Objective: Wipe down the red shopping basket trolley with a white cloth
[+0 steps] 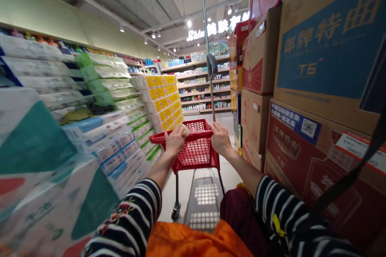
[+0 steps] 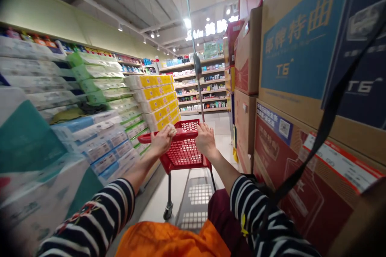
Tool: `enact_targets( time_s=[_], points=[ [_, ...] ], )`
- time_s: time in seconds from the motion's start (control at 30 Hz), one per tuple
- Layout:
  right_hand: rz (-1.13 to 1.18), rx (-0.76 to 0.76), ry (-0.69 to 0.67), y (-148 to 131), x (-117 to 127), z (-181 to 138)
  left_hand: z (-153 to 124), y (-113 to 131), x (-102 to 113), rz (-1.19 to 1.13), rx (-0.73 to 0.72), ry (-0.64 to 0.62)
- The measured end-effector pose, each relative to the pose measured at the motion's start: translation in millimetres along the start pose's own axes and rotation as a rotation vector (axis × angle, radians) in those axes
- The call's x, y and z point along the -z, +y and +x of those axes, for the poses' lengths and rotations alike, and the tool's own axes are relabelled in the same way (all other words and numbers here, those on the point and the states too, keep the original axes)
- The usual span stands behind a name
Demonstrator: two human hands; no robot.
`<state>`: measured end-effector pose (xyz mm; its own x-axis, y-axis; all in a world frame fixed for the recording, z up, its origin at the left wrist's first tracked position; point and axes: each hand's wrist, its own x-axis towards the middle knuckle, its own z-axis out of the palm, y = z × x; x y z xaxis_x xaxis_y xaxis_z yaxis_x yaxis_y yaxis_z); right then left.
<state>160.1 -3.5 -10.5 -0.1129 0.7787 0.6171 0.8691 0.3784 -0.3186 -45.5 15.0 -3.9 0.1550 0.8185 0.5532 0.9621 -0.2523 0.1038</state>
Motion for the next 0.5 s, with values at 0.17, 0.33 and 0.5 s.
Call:
enact_targets(
  time_s=[0.17,0.33,0.5],
  points=[
    [-0.007,0.015,-0.003,-6,-4,1,7,52,-11,-0.037,-0.147,-0.049],
    [0.0,0.039,0.019,-2,-3,0,1,22,-2,-0.069,-0.011,-0.011],
    [0.207,0.088,0.042,-26,-13,-1,-3,-14,9,-0.207,0.239,0.1]
  ],
)
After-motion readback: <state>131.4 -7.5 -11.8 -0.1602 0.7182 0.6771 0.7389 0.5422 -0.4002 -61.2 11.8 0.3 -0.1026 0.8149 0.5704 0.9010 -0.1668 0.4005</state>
